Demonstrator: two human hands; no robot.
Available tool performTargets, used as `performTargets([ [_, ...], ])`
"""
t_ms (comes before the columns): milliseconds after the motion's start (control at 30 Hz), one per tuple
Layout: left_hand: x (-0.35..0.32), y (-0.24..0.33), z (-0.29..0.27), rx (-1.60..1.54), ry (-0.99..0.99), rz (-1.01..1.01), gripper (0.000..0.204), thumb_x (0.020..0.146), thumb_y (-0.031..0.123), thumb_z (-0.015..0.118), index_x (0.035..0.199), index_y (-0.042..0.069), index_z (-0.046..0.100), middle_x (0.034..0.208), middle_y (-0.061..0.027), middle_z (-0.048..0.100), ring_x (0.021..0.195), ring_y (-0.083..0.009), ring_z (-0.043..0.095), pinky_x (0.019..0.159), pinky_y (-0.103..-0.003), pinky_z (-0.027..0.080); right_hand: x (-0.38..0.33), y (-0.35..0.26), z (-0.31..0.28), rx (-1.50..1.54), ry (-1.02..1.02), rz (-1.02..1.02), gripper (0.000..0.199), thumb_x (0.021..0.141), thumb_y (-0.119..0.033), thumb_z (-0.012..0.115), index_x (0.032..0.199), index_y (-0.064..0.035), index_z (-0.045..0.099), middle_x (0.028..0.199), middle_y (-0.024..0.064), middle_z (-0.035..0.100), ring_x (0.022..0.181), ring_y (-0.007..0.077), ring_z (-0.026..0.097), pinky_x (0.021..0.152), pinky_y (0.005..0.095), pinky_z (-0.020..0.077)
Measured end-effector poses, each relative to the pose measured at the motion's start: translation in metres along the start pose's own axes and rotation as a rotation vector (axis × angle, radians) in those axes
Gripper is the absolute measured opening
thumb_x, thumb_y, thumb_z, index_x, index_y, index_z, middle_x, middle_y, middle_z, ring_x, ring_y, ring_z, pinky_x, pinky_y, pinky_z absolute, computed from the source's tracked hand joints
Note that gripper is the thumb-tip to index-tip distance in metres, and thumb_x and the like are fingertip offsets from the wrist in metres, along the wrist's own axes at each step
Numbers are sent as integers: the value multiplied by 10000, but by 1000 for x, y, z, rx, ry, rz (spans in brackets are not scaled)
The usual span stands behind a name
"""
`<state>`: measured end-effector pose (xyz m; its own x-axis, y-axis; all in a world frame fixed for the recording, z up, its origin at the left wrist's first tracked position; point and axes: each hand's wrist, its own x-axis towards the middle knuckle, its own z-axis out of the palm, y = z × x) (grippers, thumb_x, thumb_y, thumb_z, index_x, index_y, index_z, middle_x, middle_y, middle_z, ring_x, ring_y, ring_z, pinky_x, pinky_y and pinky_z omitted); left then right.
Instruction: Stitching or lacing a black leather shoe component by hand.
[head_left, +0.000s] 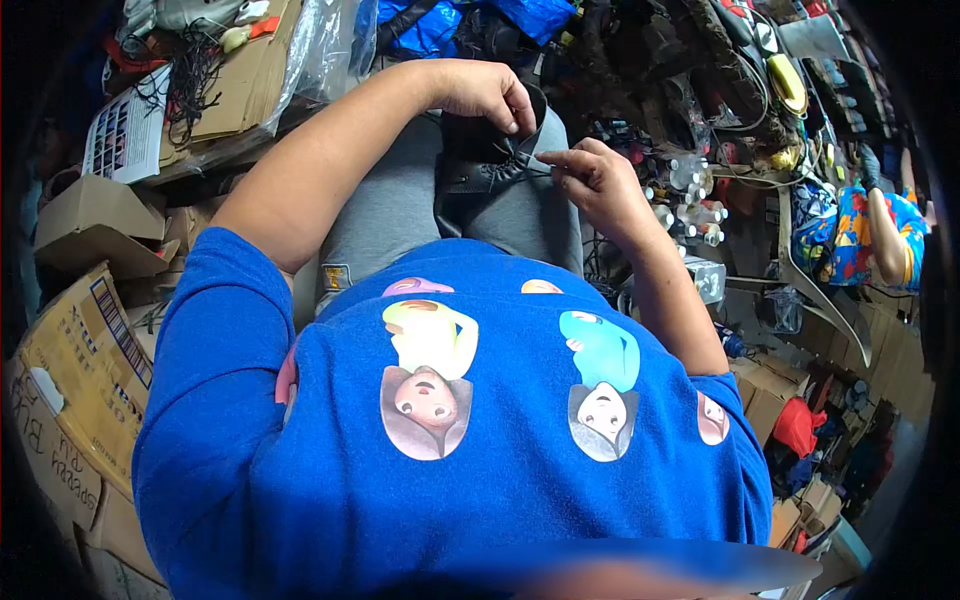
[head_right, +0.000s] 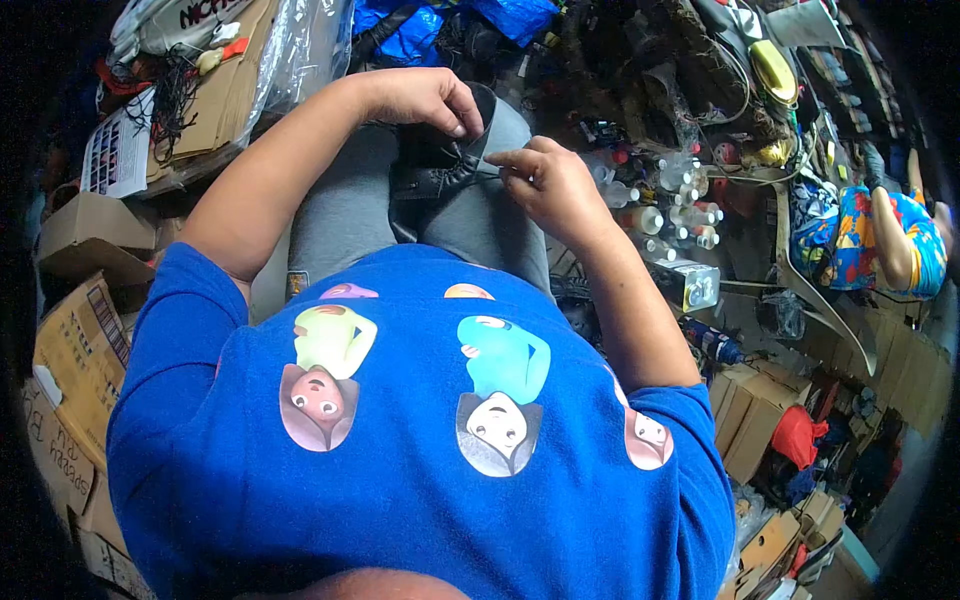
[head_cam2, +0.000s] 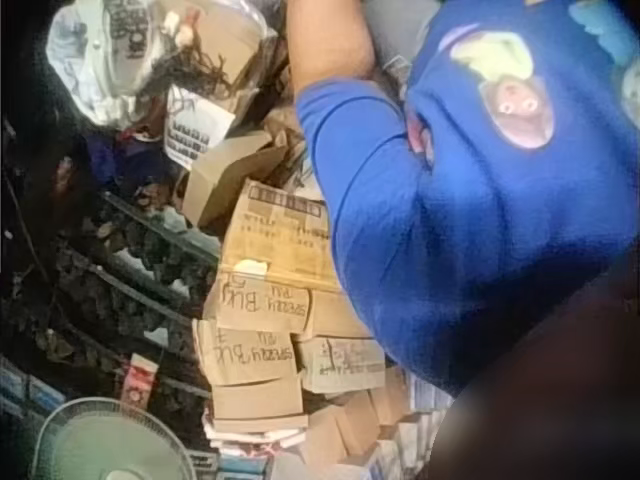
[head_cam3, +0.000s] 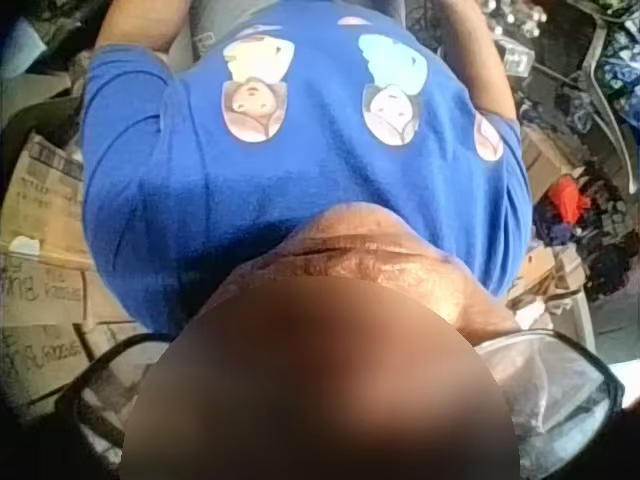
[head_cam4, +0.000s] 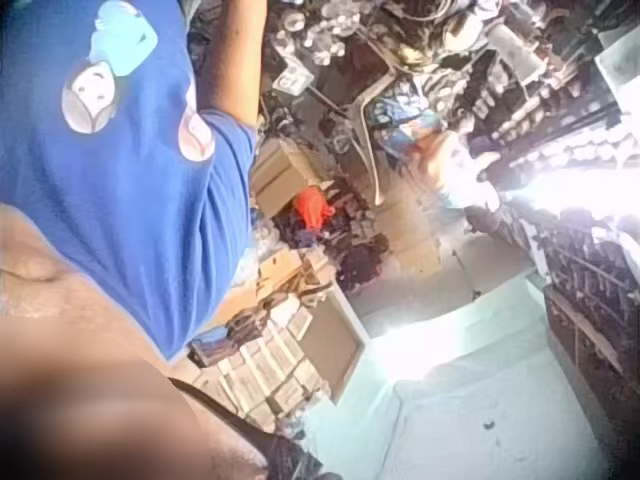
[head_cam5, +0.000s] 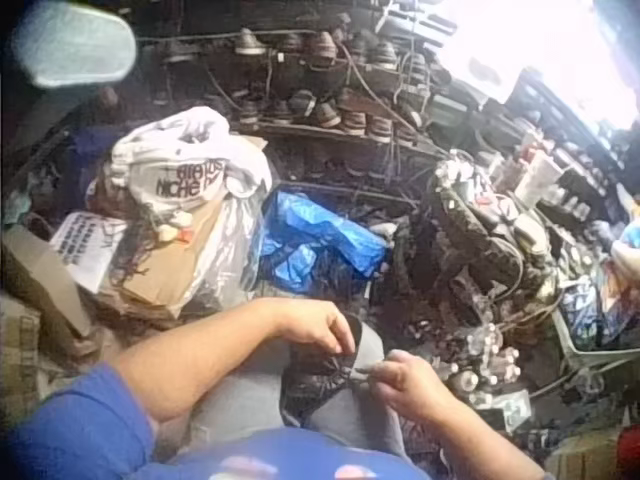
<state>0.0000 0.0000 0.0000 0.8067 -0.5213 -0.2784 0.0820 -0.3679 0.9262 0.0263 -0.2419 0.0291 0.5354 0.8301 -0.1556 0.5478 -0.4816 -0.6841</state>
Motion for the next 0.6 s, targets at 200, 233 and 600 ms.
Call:
performTargets([
  [200,-1,-2,3,29,15,14,307,757,45,611,1056,6,668,985,-88,678,931,-161,609,899,-276,434,1,-16,-5,-90,-17,14,266,746,-80,600,990,-107,703,775,132,559,688,274,597,665,355,491],
  [233,-2,-2,3,23,15,15,307,757,44,611,1057,6,668,984,-87,678,931,-161,609,899,-277,434,1,-19,-6,-119,-14,13,263,745,-80,597,983,-108,705,780,138,572,695,285,603,671,365,494],
  [600,1,-5,-1,33,-8,60,267,778,77,634,1034,12,673,966,-66,674,924,-148,603,880,-288,441,4,-17,10,-274,73,-66,236,734,-113,625,953,-133,712,776,123,610,734,302,609,727,391,481],
])
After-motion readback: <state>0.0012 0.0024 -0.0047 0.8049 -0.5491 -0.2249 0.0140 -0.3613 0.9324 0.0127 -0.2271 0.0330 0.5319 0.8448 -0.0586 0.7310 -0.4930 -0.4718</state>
